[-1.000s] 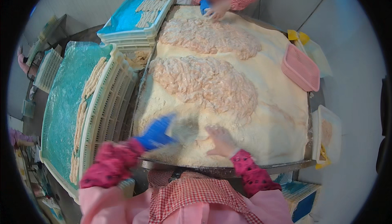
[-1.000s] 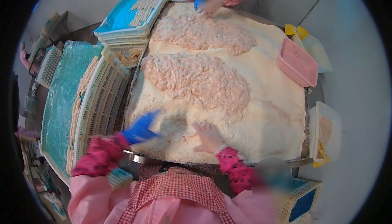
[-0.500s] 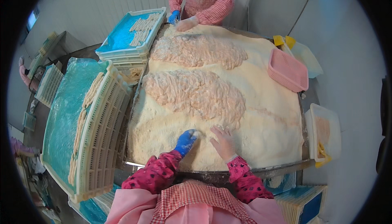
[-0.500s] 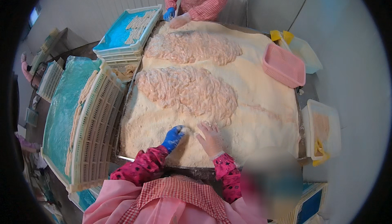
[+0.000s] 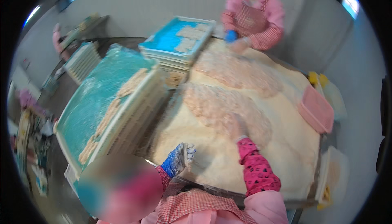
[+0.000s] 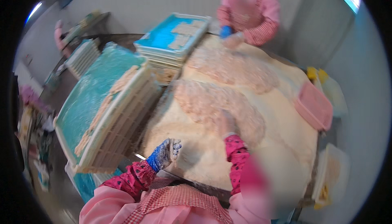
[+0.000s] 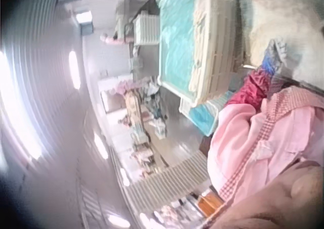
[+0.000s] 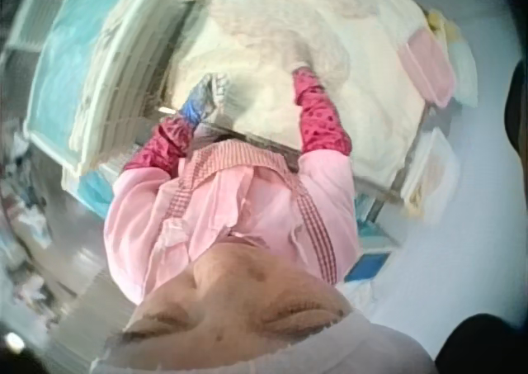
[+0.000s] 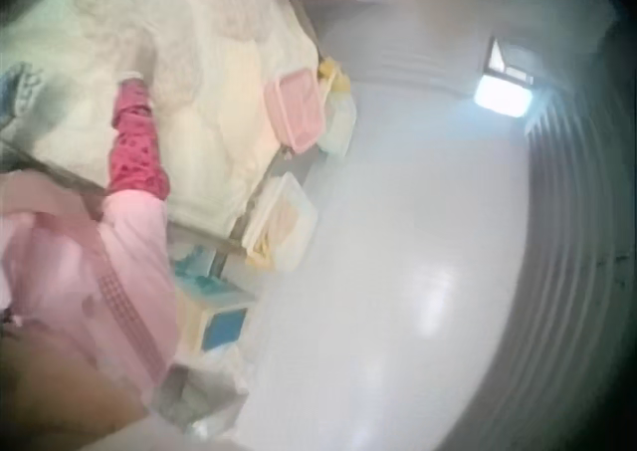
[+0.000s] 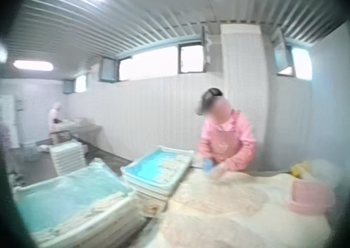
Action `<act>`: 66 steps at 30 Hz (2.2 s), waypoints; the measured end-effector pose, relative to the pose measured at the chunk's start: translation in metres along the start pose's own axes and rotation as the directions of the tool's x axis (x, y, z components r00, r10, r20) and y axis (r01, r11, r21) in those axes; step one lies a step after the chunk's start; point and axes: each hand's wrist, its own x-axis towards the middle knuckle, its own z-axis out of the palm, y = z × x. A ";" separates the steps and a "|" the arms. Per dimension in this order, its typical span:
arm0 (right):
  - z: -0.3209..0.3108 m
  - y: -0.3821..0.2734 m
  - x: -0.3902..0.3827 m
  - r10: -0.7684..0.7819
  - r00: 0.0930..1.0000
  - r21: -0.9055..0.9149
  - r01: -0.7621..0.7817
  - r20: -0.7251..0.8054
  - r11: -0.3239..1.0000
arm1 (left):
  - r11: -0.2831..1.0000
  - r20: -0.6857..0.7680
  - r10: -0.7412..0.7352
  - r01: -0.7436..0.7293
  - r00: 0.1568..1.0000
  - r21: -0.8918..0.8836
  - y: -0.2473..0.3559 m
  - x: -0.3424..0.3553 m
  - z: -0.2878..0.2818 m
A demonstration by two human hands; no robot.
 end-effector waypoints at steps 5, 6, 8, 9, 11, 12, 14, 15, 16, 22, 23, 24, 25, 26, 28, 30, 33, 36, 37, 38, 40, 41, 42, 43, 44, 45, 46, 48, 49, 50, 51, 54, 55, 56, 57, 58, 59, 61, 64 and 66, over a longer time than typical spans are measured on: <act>0.031 0.101 0.049 -0.204 0.958 -0.203 0.244 0.200 0.948 | 0.872 0.167 0.486 -0.489 0.858 -0.027 0.130 -0.072 0.050; 0.019 0.062 0.052 -0.135 0.958 -0.147 0.176 0.254 0.973 | 0.759 0.048 0.642 -0.643 0.765 0.100 0.155 -0.104 0.043; 0.008 0.053 0.061 -0.247 0.917 -0.234 0.327 0.314 0.916 | 0.506 -0.174 0.856 -0.723 0.487 0.471 0.207 -0.165 0.031; 0.006 0.048 0.059 -0.276 0.910 -0.196 0.345 0.309 0.918 | 0.391 -0.268 0.920 -0.618 0.286 0.682 0.225 -0.193 0.018; 0.005 0.050 0.058 -0.322 0.901 -0.130 0.371 0.290 0.920 | 0.368 -0.265 0.914 -0.354 0.306 0.860 0.240 -0.243 -0.024; 0.004 0.052 0.055 -0.272 0.917 -0.123 0.318 0.292 0.940 | 0.412 -0.288 0.856 -0.229 0.429 0.882 0.244 -0.256 -0.043; 0.002 0.060 0.051 -0.161 0.945 -0.111 0.199 0.285 0.974 | 0.423 -0.347 0.685 0.037 0.640 0.905 0.242 -0.270 -0.064; -0.002 0.066 0.049 -0.127 0.967 -0.072 0.146 0.222 0.987 | 0.413 -0.319 0.665 0.024 0.675 0.911 0.245 -0.268 -0.067; -0.008 0.071 0.048 -0.087 0.983 -0.034 0.094 0.160 0.995 | 0.404 -0.291 0.641 0.010 0.710 0.915 0.246 -0.265 -0.061; -0.037 -0.028 -0.001 0.107 0.975 0.361 -0.173 0.196 0.916 | 0.157 -0.005 0.770 -0.182 0.638 0.971 0.231 -0.260 -0.061; -0.032 -0.018 -0.020 -0.204 0.948 0.091 0.187 0.243 0.978 | 0.033 0.165 0.742 -0.281 0.650 0.959 0.218 -0.229 -0.018; -0.040 -0.019 -0.043 -0.222 0.864 0.057 0.220 0.452 0.974 | 0.096 0.164 0.714 -0.328 0.680 0.940 0.198 -0.203 0.017; -0.051 -0.018 -0.064 -0.220 0.741 0.047 0.248 0.634 0.968 | 0.155 0.169 0.686 -0.369 0.708 0.916 0.176 -0.178 0.043; -0.062 -0.013 -0.084 -0.158 0.773 0.072 0.145 0.615 0.987 | 0.190 0.217 0.600 -0.401 0.770 0.896 0.150 -0.156 0.057; -0.065 -0.008 -0.117 -0.093 0.808 0.171 -0.009 0.582 0.985 | -0.029 0.373 0.375 -0.392 0.849 0.920 0.118 -0.113 0.042; -0.044 -0.021 -0.134 -0.148 0.918 -0.034 0.172 0.369 0.984 | -0.398 0.365 0.157 -0.279 0.918 0.874 0.064 -0.054 0.028; -0.008 -0.037 -0.146 -0.143 0.954 -0.116 0.179 0.265 0.977 | -0.639 0.569 -0.038 -0.458 0.822 0.619 -0.036 0.038 -0.005; -0.014 -0.009 -0.163 0.043 0.939 -0.139 0.005 0.340 0.990 | -0.723 0.578 0.049 -0.371 0.814 0.583 -0.056 0.088 -0.034; -0.021 0.001 -0.172 0.117 0.919 -0.151 -0.064 0.377 0.987 | -0.753 0.521 0.055 -0.308 0.852 0.582 -0.049 0.090 -0.042; -0.038 0.002 -0.182 0.099 0.960 -0.133 -0.066 0.262 0.989 | -0.779 0.565 0.049 -0.323 0.823 0.538 -0.033 0.078 -0.037; -0.049 0.010 -0.190 0.179 0.971 -0.142 -0.157 0.159 0.977 | -0.790 0.585 0.025 -0.343 0.810 0.509 -0.020 0.070 -0.037; -0.057 0.013 -0.195 0.233 0.968 -0.160 -0.216 0.097 0.963 | -0.765 0.666 0.010 -0.424 0.746 0.486 -0.034 0.076 -0.026; -0.060 0.010 -0.196 0.211 0.974 -0.155 -0.197 0.081 0.968 | -0.736 0.740 -0.001 -0.501 0.673 0.454 -0.059 0.084 -0.011; -0.059 0.007 -0.191 0.183 0.981 -0.148 -0.172 0.060 0.974 | -0.710 0.807 -0.008 -0.571 0.591 0.412 -0.081 0.095 0.005; -0.042 -0.004 -0.176 0.105 0.991 -0.104 -0.095 0.087 0.990 | -0.702 0.698 0.024 -0.485 0.716 0.522 -0.089 0.096 0.001; -0.039 -0.014 -0.166 0.071 0.995 -0.118 -0.062 0.072 0.991 | -0.680 0.599 0.024 -0.426 0.801 0.597 -0.098 0.105 0.000; -0.038 -0.022 -0.161 0.048 0.997 -0.137 -0.040 0.057 0.990 | -0.666 0.527 0.084 -0.345 0.846 0.661 -0.105 0.112 0.001; -0.042 -0.016 -0.151 0.020 1.000 -0.109 -0.020 0.003 0.994 | 0.362 0.246 0.039 -0.243 0.969 0.900 -0.107 0.119 -0.006; -0.037 -0.015 -0.150 0.119 0.991 0.039 -0.117 -0.055 0.992 | 0.782 0.148 -0.095 -0.018 0.984 0.622 -0.105 0.116 -0.009; -0.030 -0.019 -0.149 0.228 0.968 0.194 -0.206 -0.102 0.959 | 0.824 0.083 -0.120 0.053 0.989 0.564 -0.106 0.119 -0.022; -0.021 -0.025 -0.148 0.339 0.932 0.349 -0.277 -0.128 0.895 | 0.790 0.158 0.123 -0.193 0.980 0.582 -0.122 0.121 -0.028; 0.012 -0.075 -0.136 -0.117 0.985 0.527 0.165 -0.124 0.834 | 0.665 0.223 0.415 -0.461 0.882 0.588 -0.150 0.123 -0.029; 0.009 -0.073 -0.129 -0.090 0.992 0.558 0.127 -0.093 0.820 | 0.754 0.120 0.263 -0.282 0.957 0.594 -0.133 0.112 -0.036; 0.009 -0.071 -0.118 -0.068 0.996 0.596 0.090 -0.060 0.798 | 0.807 0.012 0.105 -0.092 0.994 0.583 -0.113 0.100 -0.047; 0.008 -0.074 -0.103 -0.060 0.998 0.638 0.062 -0.025 0.767 | 0.976 0.186 -0.008 -0.033 0.982 0.216 -0.095 0.090 -0.048; -0.003 -0.070 -0.082 -0.009 0.995 0.505 0.058 -0.099 0.861 | 0.976 0.350 -0.115 0.172 0.929 -0.135 -0.078 0.079 -0.052; -0.009 -0.049 -0.062 0.058 0.996 0.338 -0.034 -0.061 0.941 | 0.987 0.230 -0.109 0.133 0.967 -0.089 -0.061 0.070 -0.043; 0.007 0.020 -0.033 0.125 0.988 0.035 -0.123 -0.089 0.992 | 0.998 -0.034 -0.058 0.058 0.998 0.004 -0.022 0.035 -0.012; -0.022 0.006 0.007 -0.022 0.998 -0.129 0.029 0.054 0.991 | 0.978 0.034 0.203 -0.205 0.978 0.045 0.043 -0.024 0.027; -0.024 0.032 0.019 -0.090 0.940 -0.162 0.150 0.329 0.975 | 0.918 0.103 0.396 -0.392 0.912 -0.053 0.101 -0.051 0.034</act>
